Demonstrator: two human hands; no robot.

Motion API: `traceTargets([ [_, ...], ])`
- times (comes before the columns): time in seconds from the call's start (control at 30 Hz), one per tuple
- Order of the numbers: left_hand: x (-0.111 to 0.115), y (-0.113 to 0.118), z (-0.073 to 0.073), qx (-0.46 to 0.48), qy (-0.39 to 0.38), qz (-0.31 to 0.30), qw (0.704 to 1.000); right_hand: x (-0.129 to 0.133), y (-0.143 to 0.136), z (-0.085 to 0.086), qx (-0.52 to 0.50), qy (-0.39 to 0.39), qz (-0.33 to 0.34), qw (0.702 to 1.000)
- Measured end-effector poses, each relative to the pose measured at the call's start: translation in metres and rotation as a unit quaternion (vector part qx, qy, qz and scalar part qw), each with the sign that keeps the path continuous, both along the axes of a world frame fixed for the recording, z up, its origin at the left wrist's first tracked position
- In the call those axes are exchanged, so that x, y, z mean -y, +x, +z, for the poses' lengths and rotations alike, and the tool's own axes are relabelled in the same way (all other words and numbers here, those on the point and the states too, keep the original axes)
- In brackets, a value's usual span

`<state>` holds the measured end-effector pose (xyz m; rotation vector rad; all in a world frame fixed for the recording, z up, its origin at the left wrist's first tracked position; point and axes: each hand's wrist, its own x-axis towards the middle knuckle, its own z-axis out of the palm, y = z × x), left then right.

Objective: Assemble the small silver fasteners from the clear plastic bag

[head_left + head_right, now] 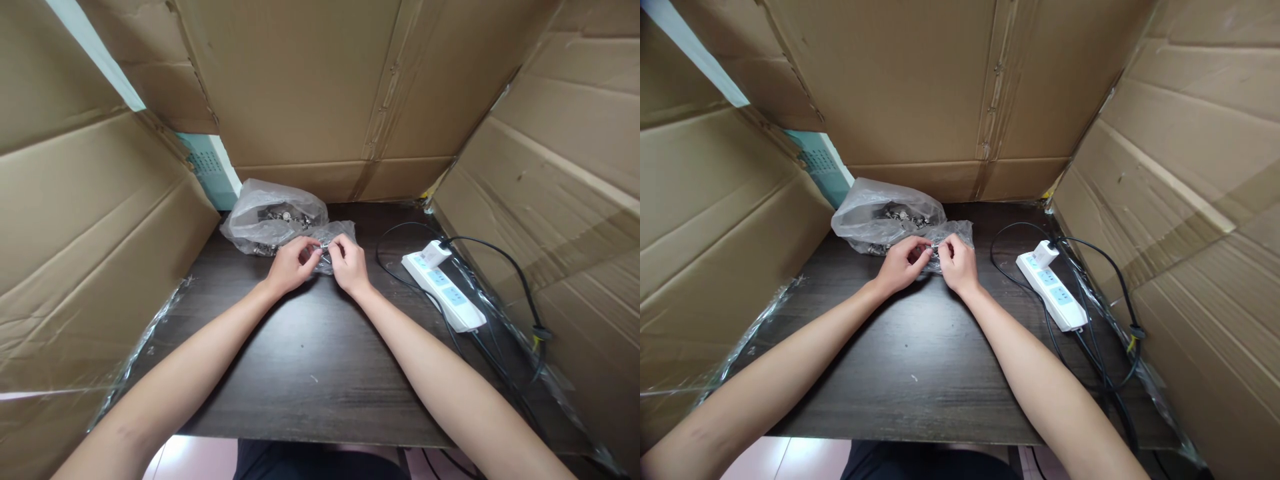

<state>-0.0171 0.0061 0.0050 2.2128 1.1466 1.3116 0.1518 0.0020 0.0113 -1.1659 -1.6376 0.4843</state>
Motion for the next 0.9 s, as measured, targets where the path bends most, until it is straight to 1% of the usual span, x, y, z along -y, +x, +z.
traceTargets([
  [0.17,-0.0005,0.0007,-0.0009,0.0,0.012,0.001,1.0,-0.0005,-0.0003,-0.0004,-0.005,-0.003,0.004,1.0],
  [0.33,-0.0002,0.0003,-0.0001,0.003,0.008,-0.016,1.0,-0.0004,-0.001,-0.0002,-0.008,-0.002,0.008,1.0],
  [0.47,0.001,-0.0004,0.0012,0.002,0.014,-0.03,0.999,0.0,-0.0011,-0.0002,-0.013,-0.018,0.005,1.0],
  [0.6,0.002,-0.0005,0.0018,0.005,0.018,-0.029,0.999,0.0005,-0.0001,-0.0017,-0.018,-0.036,-0.001,0.999],
  [0.77,0.0019,-0.0001,0.0018,0.022,0.021,-0.018,0.999,-0.0004,0.0019,-0.0015,-0.046,-0.005,0.011,0.999],
  [0.9,0.0019,0.0,0.0013,0.025,0.02,-0.015,0.999,-0.0007,0.0028,0.0001,-0.071,0.02,0.032,0.997],
])
